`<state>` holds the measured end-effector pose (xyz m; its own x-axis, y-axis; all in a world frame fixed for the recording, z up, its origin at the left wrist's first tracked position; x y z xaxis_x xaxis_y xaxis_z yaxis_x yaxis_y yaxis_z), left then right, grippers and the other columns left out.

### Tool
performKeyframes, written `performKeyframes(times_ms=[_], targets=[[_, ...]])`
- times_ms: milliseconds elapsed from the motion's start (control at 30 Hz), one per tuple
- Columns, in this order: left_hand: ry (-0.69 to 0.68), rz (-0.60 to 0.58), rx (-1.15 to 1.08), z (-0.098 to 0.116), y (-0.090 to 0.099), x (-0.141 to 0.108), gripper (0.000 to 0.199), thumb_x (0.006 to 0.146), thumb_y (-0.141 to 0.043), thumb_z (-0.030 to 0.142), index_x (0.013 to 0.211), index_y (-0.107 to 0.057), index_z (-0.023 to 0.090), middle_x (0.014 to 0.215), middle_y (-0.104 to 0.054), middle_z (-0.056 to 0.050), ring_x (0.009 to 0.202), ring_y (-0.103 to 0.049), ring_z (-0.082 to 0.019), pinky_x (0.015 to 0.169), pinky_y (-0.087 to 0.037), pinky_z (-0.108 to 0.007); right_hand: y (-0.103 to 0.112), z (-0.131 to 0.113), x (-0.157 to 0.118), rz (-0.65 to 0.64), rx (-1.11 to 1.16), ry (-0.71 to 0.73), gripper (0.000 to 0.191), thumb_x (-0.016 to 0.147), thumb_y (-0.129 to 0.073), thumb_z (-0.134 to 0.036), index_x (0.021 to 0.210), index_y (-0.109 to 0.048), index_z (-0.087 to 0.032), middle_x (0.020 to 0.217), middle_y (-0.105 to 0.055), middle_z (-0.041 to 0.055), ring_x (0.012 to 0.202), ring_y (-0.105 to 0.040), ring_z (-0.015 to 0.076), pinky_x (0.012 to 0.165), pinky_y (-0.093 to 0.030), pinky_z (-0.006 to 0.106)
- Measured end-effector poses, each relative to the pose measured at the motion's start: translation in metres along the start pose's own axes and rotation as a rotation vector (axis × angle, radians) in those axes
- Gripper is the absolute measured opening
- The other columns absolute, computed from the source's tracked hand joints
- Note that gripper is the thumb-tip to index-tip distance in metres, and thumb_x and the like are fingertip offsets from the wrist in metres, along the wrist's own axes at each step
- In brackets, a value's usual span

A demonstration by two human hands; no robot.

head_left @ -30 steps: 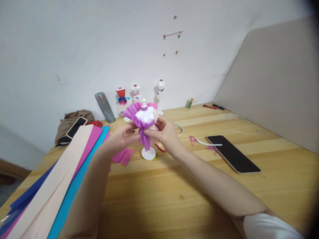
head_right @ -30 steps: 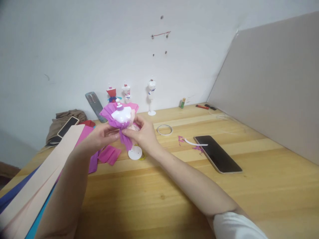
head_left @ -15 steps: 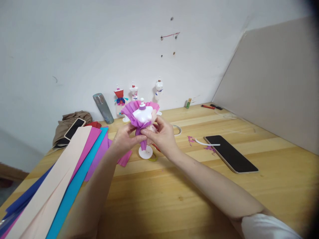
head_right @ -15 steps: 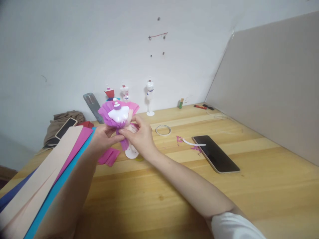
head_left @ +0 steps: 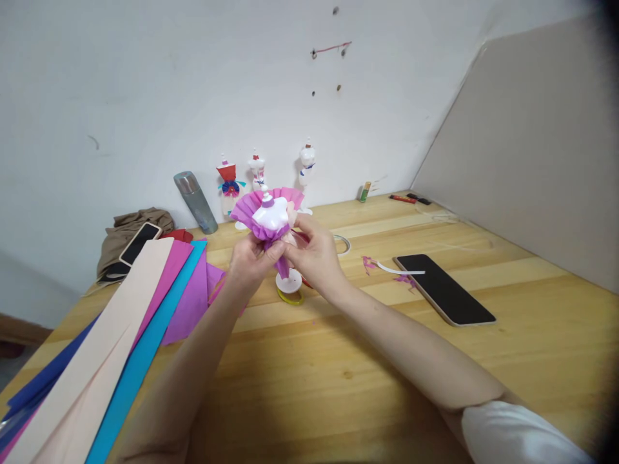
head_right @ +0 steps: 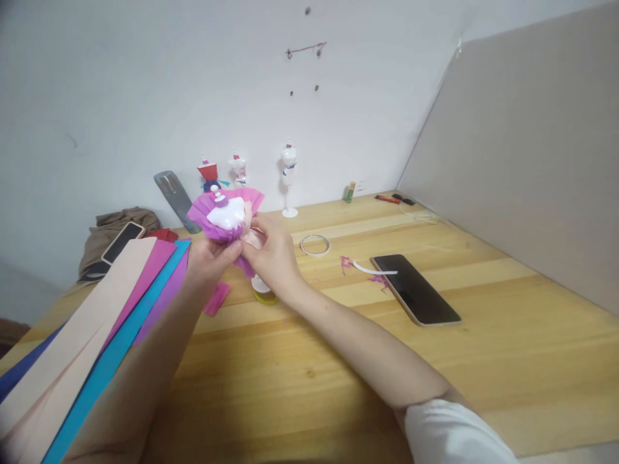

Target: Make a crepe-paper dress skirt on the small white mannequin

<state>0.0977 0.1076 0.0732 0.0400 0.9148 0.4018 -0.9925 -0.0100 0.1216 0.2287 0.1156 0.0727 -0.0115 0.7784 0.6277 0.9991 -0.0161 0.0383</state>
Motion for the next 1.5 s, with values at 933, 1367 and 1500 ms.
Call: performKeyframes(times_ms=[933, 1367, 1500], targets=[[-0.104, 0.115, 0.136, -0.001, 0.007, -0.012, 0.03, 0.085, -0.061, 0.038, 0.062, -0.053, 0.02, 0.058, -0.044, 0.002, 0.056, -0.042, -0.012, 0.051, -0.037, -0.026, -0.012, -0.049, -0.022, -0.029, -0.642, 0.446, 0.033, 0.097, -0.039, -0.02, 0.123, -0.059, -0.013, 0.125, -0.062, 0.0199, 0.116, -0.056, 0.031, 0.093, -0.049, 0.049], [-0.048, 0.08, -0.041, -0.005, 0.013, -0.005, 0.026, 0.077, -0.075, 0.041, 0.078, -0.069, 0.015, 0.071, -0.065, -0.002, 0.069, -0.061, -0.017, 0.063, -0.05, -0.026, -0.012, -0.057, -0.02, -0.12, -0.552, 0.384, 0.028, 0.094, -0.043, -0.019, 0.113, -0.063, -0.018, 0.119, -0.064, 0.0173, 0.117, -0.056, 0.031, 0.096, -0.048, 0.052], [0.011, -0.063, -0.23, -0.01, 0.013, -0.001, 0.037, 0.074, -0.079, 0.045, 0.098, -0.072, 0.017, 0.092, -0.075, -0.008, 0.09, -0.071, -0.024, 0.077, -0.057, -0.031, 0.0, -0.066, -0.015, -0.147, -0.426, 0.389, 0.021, 0.093, -0.052, -0.026, 0.105, -0.068, -0.022, 0.126, -0.064, 0.0142, 0.123, -0.056, 0.0301, 0.101, -0.047, 0.052]])
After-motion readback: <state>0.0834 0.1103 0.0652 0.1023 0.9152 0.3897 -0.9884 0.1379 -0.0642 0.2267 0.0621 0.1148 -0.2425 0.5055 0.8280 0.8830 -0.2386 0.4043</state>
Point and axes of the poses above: each hand's wrist, its own x-axis towards the middle knuckle, its own y-axis out of the back of the hand, z = x × y, the point moved 7 cm from there along x, towards the middle knuckle
